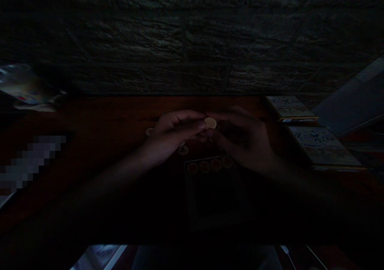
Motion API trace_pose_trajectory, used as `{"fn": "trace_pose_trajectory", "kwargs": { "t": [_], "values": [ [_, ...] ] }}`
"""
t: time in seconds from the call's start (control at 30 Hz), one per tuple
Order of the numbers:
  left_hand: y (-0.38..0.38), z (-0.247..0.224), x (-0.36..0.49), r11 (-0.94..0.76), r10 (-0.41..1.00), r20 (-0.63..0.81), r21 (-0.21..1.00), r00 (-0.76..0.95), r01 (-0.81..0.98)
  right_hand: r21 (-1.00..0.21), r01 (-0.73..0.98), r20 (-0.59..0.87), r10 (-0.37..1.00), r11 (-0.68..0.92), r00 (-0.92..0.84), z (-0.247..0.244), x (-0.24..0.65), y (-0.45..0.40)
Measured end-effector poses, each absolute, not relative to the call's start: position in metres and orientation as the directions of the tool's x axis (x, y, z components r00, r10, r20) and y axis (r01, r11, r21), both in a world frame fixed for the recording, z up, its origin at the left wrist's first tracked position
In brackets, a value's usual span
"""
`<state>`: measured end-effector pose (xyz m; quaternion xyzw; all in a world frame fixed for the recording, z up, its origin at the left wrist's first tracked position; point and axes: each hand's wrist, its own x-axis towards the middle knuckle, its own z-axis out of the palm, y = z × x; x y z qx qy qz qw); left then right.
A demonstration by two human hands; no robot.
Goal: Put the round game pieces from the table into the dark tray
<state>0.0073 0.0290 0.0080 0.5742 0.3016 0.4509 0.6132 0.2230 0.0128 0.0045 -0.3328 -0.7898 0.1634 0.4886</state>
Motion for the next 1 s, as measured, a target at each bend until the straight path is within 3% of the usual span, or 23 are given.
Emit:
{"fn": "trace_pose_trajectory", "kwargs": {
  "t": [0.17, 0.37, 0.7, 1.0],
  "values": [
    [0.029, 0.007, 0.007, -0.111, 0.903, 0.172, 0.979, 0.394, -0.173, -0.747, 0.270, 0.547, 0.792, 0.608, -0.271, 0.000, 0.221, 0.009],
    [0.028, 0.008, 0.008, -0.133, 0.907, 0.183, 0.979, 0.380, -0.155, -0.852, 0.197, 0.451, 0.872, 0.485, -0.192, 0.005, 0.215, 0.008],
    [0.027, 0.011, 0.007, -0.242, 0.891, 0.237, 0.970, 0.388, -0.037, -0.912, 0.102, 0.371, 0.904, 0.398, -0.213, 0.009, 0.214, 0.009],
    [0.025, 0.014, 0.009, -0.196, 0.904, 0.196, 0.980, 0.380, -0.038, -0.942, 0.058, 0.307, 0.920, 0.330, -0.244, 0.010, 0.212, 0.009]
  ]
}}
